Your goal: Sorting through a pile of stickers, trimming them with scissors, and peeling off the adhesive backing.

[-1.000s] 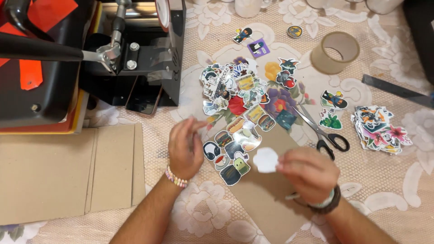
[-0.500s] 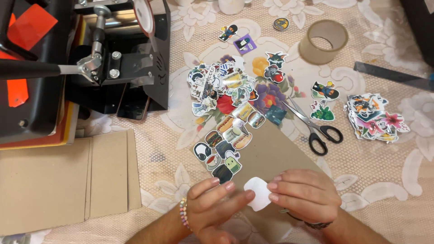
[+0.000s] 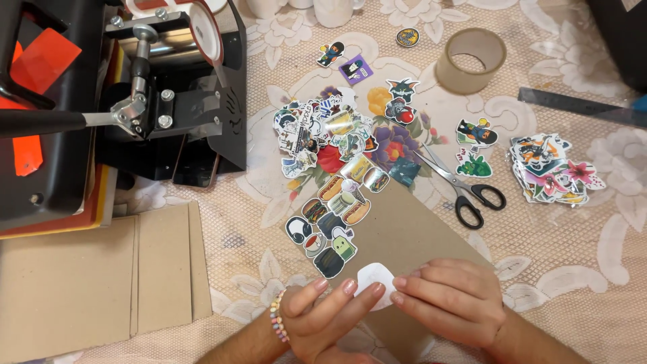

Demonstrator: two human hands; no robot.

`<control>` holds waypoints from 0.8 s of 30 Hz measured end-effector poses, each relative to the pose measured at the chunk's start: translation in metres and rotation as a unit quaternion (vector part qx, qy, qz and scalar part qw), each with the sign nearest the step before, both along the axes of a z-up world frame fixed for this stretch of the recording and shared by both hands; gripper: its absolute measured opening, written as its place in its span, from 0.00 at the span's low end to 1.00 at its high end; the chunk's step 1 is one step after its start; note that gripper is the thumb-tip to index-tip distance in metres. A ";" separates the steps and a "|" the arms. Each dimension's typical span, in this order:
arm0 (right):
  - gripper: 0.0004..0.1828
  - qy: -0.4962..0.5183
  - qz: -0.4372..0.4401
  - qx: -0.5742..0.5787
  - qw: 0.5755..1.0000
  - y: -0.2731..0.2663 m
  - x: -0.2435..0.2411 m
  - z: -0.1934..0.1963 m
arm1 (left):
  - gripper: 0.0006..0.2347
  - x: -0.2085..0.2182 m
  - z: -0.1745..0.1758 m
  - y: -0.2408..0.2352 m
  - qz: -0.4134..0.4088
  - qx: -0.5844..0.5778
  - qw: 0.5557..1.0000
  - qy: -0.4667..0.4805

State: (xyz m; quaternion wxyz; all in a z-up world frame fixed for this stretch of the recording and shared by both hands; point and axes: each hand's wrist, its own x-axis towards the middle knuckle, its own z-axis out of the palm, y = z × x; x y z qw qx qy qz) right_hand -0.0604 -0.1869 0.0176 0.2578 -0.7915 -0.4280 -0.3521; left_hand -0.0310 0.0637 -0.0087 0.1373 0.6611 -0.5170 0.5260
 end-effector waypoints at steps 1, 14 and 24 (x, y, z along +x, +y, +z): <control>0.06 -0.001 0.000 0.000 1.000 0.001 0.002 0.000 | 0.22 -0.001 -0.001 0.000 0.000 0.000 1.000 -0.001; 0.06 -0.001 -0.001 0.007 1.000 0.001 0.006 -0.014 | 0.43 -0.009 -0.017 -0.024 -0.108 -0.220 0.904 0.351; 0.04 0.569 -0.004 0.348 0.745 0.020 0.020 -0.040 | 0.37 -0.012 -0.005 -0.019 -0.092 -0.268 0.770 0.572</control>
